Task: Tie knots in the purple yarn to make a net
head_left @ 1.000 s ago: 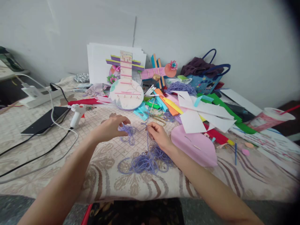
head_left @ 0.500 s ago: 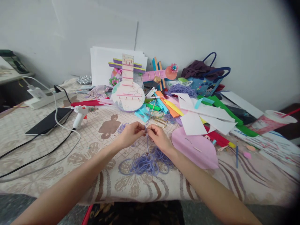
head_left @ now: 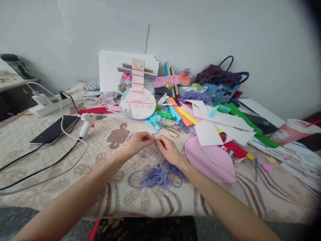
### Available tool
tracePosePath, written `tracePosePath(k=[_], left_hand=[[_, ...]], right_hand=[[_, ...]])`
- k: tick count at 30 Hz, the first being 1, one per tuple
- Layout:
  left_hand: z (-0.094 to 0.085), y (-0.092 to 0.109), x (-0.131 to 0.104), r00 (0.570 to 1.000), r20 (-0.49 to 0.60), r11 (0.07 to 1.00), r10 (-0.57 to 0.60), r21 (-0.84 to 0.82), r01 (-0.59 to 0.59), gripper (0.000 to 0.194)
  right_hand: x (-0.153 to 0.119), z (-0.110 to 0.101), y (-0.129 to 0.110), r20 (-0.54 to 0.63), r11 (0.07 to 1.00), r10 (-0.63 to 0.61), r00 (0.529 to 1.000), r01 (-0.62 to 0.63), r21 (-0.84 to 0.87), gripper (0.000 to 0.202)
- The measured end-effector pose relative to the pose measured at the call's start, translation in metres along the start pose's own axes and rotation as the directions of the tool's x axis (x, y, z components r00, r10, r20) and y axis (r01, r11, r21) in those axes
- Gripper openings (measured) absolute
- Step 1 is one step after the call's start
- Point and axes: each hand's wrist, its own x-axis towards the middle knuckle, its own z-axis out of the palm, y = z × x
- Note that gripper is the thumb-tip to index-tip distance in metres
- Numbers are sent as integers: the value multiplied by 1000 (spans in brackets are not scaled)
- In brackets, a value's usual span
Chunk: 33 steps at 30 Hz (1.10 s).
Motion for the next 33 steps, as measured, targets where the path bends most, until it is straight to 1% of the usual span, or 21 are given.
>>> tracePosePath(k=[9,13,17,21,27,33], left_hand=[[1,0,0,998,-49,998,-33,59,36,15],[0,-2,1,999,-24,997,-42,61,44,14],[-1,-7,3,1000,-7,998,-25,59,26,14],[-1,-9,4,999,-27,998,-18,66,20,13],[0,-9,4,998,-46,997,-43,60,45,15],[0,-10,5,999,-21,998,-37,42,38,13]], right_hand=[[-1,-2,-4,4,997,-48,999,48,-59,13],[-1,-3,-4,16,995,-39,999,40,-87,12],[-1,-3,-3,16,994,-32,999,34,-106,11],[-1,-3,-4,13,995,-45,999,46,-89,11],[0,-6,-4,32,998,-58,998,57,15,10],[0,-5,-3,14,998,-59,998,60,-7,9]])
